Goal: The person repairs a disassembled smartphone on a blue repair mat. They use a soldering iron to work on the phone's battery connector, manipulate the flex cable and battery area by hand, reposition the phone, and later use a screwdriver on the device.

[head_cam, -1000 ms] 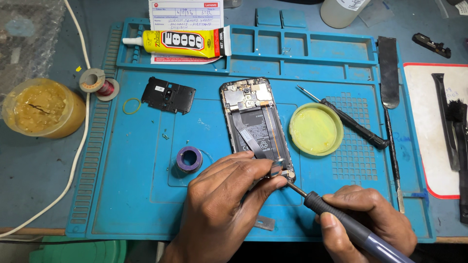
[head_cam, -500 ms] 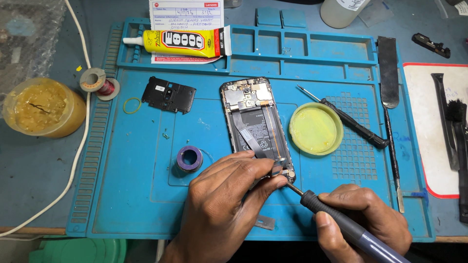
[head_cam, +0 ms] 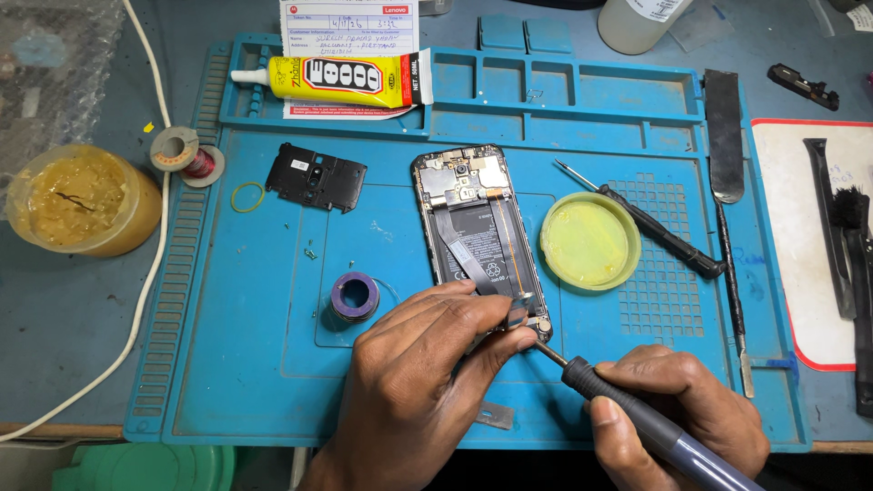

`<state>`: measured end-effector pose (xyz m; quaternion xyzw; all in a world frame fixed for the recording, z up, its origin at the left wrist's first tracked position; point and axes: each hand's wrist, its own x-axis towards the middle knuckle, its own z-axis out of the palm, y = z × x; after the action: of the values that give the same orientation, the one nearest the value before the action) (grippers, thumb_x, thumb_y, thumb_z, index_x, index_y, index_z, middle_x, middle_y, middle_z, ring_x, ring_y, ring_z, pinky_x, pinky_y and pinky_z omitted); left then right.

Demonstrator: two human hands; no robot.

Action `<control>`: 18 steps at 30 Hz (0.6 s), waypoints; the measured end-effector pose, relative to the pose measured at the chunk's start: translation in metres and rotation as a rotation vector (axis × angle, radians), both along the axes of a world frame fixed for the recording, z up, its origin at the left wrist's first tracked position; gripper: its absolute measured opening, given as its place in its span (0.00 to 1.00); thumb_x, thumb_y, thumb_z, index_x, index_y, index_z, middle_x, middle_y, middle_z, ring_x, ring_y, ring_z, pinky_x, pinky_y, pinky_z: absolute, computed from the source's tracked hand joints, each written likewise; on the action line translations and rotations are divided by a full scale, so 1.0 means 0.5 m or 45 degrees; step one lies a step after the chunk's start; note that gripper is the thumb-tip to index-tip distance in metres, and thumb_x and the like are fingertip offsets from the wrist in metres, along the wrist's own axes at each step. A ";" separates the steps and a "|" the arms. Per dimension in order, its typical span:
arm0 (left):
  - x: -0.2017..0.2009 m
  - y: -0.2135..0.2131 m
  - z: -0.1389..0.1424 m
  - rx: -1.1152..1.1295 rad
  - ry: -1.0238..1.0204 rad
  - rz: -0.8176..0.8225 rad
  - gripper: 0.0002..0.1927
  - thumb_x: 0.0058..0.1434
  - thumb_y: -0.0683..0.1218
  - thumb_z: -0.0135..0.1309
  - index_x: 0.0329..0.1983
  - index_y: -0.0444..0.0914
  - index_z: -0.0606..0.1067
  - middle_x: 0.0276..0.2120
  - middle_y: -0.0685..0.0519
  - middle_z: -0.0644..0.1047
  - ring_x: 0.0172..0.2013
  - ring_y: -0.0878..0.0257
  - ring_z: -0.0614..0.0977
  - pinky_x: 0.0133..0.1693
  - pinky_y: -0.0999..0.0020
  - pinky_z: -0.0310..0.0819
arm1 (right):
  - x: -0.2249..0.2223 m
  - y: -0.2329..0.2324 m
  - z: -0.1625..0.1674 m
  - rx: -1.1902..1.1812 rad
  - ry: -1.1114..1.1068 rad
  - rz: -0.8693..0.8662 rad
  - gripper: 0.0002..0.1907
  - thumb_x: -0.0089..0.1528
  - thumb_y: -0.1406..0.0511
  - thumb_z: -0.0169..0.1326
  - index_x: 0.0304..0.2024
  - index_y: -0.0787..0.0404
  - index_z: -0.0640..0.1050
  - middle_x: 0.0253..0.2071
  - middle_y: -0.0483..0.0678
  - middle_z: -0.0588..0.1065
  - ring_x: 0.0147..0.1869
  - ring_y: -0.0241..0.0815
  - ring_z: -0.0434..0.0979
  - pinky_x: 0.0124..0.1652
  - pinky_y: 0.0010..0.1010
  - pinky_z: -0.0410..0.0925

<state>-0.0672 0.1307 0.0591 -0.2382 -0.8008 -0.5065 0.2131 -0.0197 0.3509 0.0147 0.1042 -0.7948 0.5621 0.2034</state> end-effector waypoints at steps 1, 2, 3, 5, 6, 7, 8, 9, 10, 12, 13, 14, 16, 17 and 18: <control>0.000 -0.001 0.001 0.001 0.002 0.001 0.11 0.61 0.40 0.67 0.43 0.34 0.77 0.37 0.51 0.83 0.40 0.57 0.88 0.55 0.59 0.83 | 0.000 -0.001 0.001 -0.004 0.015 0.005 0.07 0.57 0.73 0.60 0.36 0.69 0.76 0.31 0.52 0.79 0.33 0.36 0.80 0.37 0.25 0.72; 0.000 -0.001 0.001 0.001 0.003 0.001 0.11 0.61 0.40 0.67 0.43 0.34 0.77 0.37 0.51 0.83 0.40 0.57 0.88 0.55 0.59 0.83 | 0.000 -0.001 0.003 0.004 -0.004 -0.003 0.07 0.57 0.73 0.60 0.36 0.69 0.76 0.31 0.53 0.79 0.33 0.36 0.80 0.37 0.26 0.72; 0.000 -0.001 0.001 0.000 0.006 0.001 0.11 0.61 0.40 0.67 0.43 0.34 0.77 0.37 0.51 0.83 0.40 0.57 0.88 0.55 0.59 0.83 | 0.001 -0.001 0.006 0.012 -0.023 -0.010 0.07 0.56 0.73 0.60 0.37 0.69 0.76 0.31 0.53 0.79 0.33 0.37 0.80 0.37 0.26 0.73; 0.000 -0.002 0.001 0.000 0.009 0.004 0.11 0.61 0.40 0.67 0.43 0.34 0.77 0.37 0.51 0.83 0.40 0.57 0.88 0.55 0.59 0.83 | 0.003 0.000 0.011 0.030 -0.042 -0.014 0.08 0.56 0.73 0.60 0.37 0.69 0.77 0.31 0.53 0.79 0.34 0.37 0.80 0.38 0.27 0.73; 0.000 -0.002 0.001 0.002 0.002 0.004 0.11 0.61 0.40 0.67 0.43 0.34 0.77 0.37 0.51 0.83 0.40 0.57 0.88 0.55 0.59 0.83 | 0.005 0.000 0.015 0.039 -0.043 -0.010 0.08 0.56 0.73 0.59 0.37 0.69 0.76 0.31 0.53 0.80 0.34 0.37 0.81 0.40 0.28 0.74; 0.001 -0.002 0.001 0.005 -0.006 0.003 0.11 0.61 0.40 0.67 0.43 0.34 0.77 0.37 0.51 0.83 0.40 0.57 0.88 0.55 0.59 0.83 | 0.006 0.000 0.018 0.047 -0.046 -0.006 0.08 0.56 0.72 0.59 0.38 0.68 0.76 0.31 0.53 0.80 0.35 0.37 0.81 0.41 0.28 0.75; 0.001 -0.002 0.001 0.008 -0.013 0.003 0.11 0.61 0.40 0.67 0.43 0.34 0.77 0.36 0.51 0.83 0.40 0.57 0.88 0.54 0.58 0.83 | 0.007 0.000 0.020 0.049 -0.060 -0.018 0.08 0.56 0.72 0.59 0.38 0.68 0.76 0.31 0.53 0.80 0.35 0.38 0.82 0.41 0.28 0.75; 0.002 -0.002 0.001 0.010 -0.013 0.000 0.11 0.61 0.40 0.67 0.43 0.34 0.77 0.36 0.51 0.83 0.40 0.57 0.88 0.55 0.58 0.83 | 0.008 -0.001 0.022 0.050 -0.071 -0.030 0.08 0.56 0.73 0.58 0.38 0.68 0.76 0.31 0.53 0.80 0.36 0.38 0.82 0.41 0.29 0.75; 0.002 -0.002 0.001 0.011 -0.014 -0.002 0.11 0.61 0.40 0.67 0.43 0.35 0.77 0.36 0.51 0.83 0.40 0.57 0.88 0.55 0.58 0.83 | 0.009 -0.001 0.023 0.050 -0.082 -0.042 0.08 0.56 0.73 0.58 0.38 0.68 0.76 0.31 0.54 0.80 0.36 0.38 0.83 0.41 0.29 0.75; 0.002 -0.002 0.001 0.013 -0.017 0.000 0.11 0.61 0.40 0.67 0.43 0.35 0.77 0.36 0.51 0.83 0.40 0.57 0.88 0.55 0.58 0.83 | 0.009 -0.002 0.024 0.025 -0.085 -0.033 0.08 0.57 0.73 0.58 0.38 0.68 0.76 0.30 0.53 0.80 0.36 0.38 0.83 0.41 0.29 0.75; 0.002 -0.002 0.001 0.013 -0.018 0.004 0.11 0.61 0.40 0.67 0.43 0.35 0.77 0.36 0.51 0.83 0.40 0.57 0.88 0.55 0.58 0.83 | 0.009 -0.003 0.024 0.012 -0.086 -0.028 0.07 0.57 0.73 0.58 0.38 0.68 0.76 0.30 0.53 0.80 0.36 0.38 0.83 0.41 0.29 0.75; 0.002 -0.002 0.001 0.013 -0.020 0.008 0.11 0.61 0.40 0.67 0.43 0.34 0.77 0.35 0.51 0.83 0.39 0.57 0.88 0.55 0.58 0.83 | 0.009 -0.003 0.024 0.025 -0.080 -0.033 0.07 0.57 0.73 0.58 0.38 0.67 0.76 0.30 0.53 0.80 0.35 0.38 0.82 0.42 0.29 0.75; 0.001 -0.001 0.001 0.011 -0.008 0.009 0.11 0.61 0.40 0.67 0.43 0.34 0.77 0.36 0.51 0.83 0.40 0.56 0.88 0.54 0.59 0.83 | 0.007 -0.003 0.023 0.051 -0.067 -0.044 0.07 0.57 0.73 0.58 0.38 0.67 0.76 0.30 0.53 0.79 0.35 0.37 0.82 0.42 0.29 0.75; 0.001 -0.001 0.001 0.010 -0.001 0.009 0.11 0.61 0.40 0.67 0.43 0.34 0.77 0.36 0.51 0.83 0.40 0.56 0.88 0.54 0.59 0.83 | 0.006 -0.003 0.022 0.054 -0.061 -0.037 0.07 0.57 0.72 0.58 0.37 0.67 0.76 0.30 0.53 0.79 0.35 0.37 0.82 0.41 0.28 0.75; 0.001 -0.001 0.001 0.007 0.002 0.010 0.11 0.61 0.40 0.67 0.42 0.34 0.77 0.36 0.51 0.83 0.40 0.56 0.88 0.54 0.59 0.83 | 0.006 -0.003 0.021 0.056 -0.056 -0.030 0.07 0.57 0.72 0.59 0.37 0.68 0.76 0.30 0.53 0.80 0.35 0.37 0.81 0.40 0.28 0.74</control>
<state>-0.0670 0.1302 0.0596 -0.2348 -0.8002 -0.5077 0.2163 -0.0168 0.3496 0.0253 0.0868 -0.8125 0.5441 0.1903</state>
